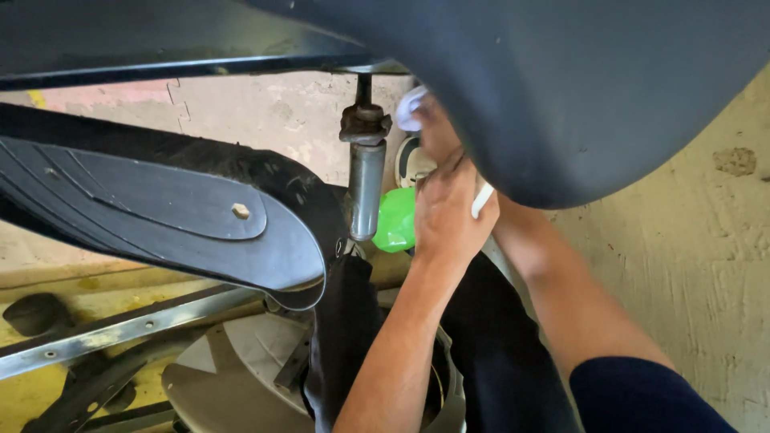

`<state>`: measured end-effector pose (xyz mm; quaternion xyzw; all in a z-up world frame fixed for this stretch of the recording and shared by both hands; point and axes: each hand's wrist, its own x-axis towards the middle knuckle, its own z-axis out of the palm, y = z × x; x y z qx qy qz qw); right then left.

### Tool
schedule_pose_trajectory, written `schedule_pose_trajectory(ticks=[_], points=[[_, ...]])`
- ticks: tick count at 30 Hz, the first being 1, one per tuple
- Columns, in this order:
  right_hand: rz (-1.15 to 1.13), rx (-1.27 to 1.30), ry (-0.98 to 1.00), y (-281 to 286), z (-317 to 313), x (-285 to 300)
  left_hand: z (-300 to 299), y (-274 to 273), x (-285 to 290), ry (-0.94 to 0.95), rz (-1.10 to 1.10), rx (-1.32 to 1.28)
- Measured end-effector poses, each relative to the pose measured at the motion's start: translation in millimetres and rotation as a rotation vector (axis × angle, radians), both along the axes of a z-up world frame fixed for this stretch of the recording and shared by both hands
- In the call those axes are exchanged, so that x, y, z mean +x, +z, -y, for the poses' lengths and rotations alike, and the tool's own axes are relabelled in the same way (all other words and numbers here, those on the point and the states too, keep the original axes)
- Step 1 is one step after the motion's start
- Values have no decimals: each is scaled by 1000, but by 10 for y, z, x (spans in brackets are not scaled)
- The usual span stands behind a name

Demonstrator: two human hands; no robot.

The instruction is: The recorder is using a spray bottle and a cloth to wipe down and clean an elliptical exercise machine in a gym setting.

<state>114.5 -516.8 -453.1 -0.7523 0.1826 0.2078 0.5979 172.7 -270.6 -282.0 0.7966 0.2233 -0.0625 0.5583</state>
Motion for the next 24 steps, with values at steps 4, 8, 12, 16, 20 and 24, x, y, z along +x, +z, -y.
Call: schedule_pose_trajectory(ticks=[4,8,12,16,20,24], points=[[-20,8,-26,6,68,-105,48,-8,-19,-53,-51,26],[-40,28,-42,-572,-714,415,32,-27,-49,-51,-46,-30],[-32,25,-40,-714,-857,772,13,20,-54,-7,59,-50],[-59,30,-38,-395,-903,781,-11,303,-169,98,173,-78],[-80,56,-54,24,-819,739,-52,814,-255,191,190,-59],[-83,93,-64,790,-912,887,-129,1581,-212,282,242,-39]])
